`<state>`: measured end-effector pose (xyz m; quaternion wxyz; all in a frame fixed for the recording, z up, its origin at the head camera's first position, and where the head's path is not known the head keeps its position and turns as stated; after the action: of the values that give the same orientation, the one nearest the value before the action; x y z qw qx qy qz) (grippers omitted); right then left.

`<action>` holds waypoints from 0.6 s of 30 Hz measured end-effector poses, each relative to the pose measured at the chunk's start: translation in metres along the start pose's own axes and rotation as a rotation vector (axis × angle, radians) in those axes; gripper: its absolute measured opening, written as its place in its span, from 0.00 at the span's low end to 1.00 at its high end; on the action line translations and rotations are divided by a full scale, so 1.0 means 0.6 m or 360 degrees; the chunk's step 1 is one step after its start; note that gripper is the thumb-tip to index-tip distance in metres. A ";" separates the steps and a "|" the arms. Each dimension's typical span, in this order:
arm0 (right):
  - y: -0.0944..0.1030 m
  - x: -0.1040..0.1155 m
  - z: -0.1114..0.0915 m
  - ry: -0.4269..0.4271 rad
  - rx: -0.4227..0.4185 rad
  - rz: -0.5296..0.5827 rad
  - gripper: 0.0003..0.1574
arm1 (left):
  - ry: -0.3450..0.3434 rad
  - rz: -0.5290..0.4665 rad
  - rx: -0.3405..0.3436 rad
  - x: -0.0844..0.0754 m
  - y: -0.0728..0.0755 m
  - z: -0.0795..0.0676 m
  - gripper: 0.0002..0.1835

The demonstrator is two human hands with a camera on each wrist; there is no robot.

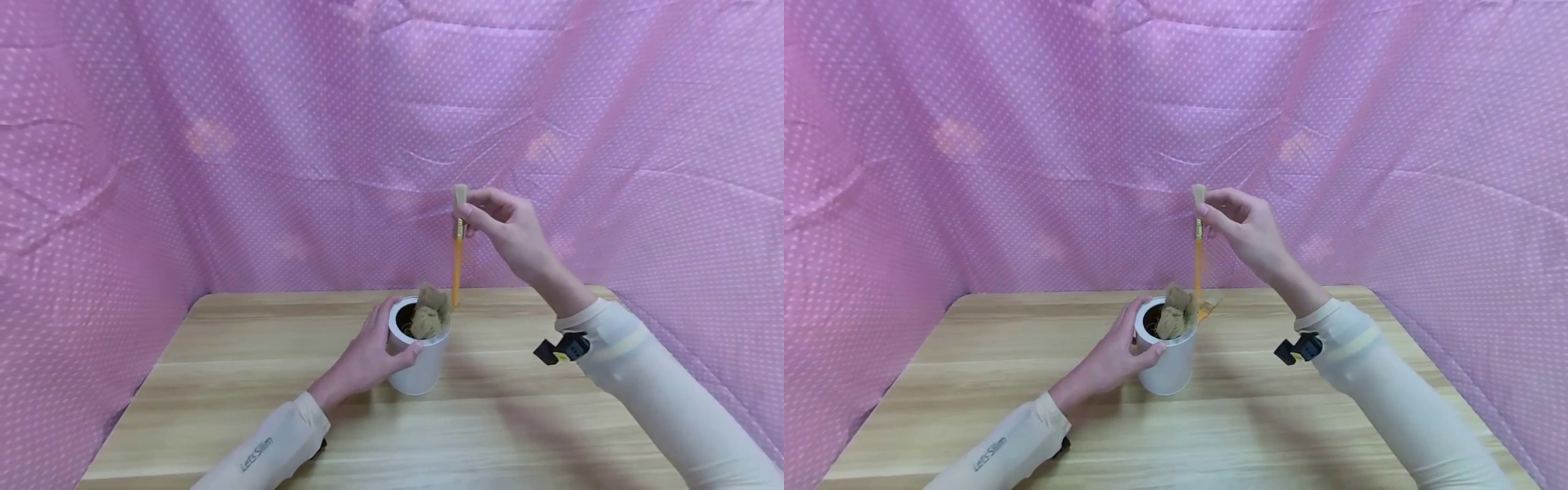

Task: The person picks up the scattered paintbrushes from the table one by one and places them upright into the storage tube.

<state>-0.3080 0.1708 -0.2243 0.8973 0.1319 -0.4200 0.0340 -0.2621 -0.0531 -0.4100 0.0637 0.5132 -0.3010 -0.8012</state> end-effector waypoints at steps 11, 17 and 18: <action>-0.064 -0.010 -0.032 0.0052 -0.0026 -0.0121 0.13 | -0.0029 -0.0028 0.0000 -0.001 -0.001 0.003 0.50; -0.103 -0.025 -0.071 0.0099 0.0189 -0.0249 0.17 | -0.0011 -0.0043 0.0032 -0.001 0.000 0.003 0.49; -0.108 -0.026 -0.078 0.0107 0.0210 -0.0278 0.17 | -0.0005 -0.0041 0.0037 -0.001 0.001 0.003 0.49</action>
<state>-0.2723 0.1217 -0.2782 0.8998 0.2255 -0.3733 -0.0122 -0.2637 -0.0525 -0.4090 0.0468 0.5165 -0.3037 -0.7992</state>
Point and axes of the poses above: each hand's wrist, its own z-axis towards the middle knuckle, its own y-axis out of the back of the hand, x = y × z, the point moved 5 cm from there along z, towards the middle knuckle, and after that the axes turned 3 degrees about -z, right-handed, at the moved point
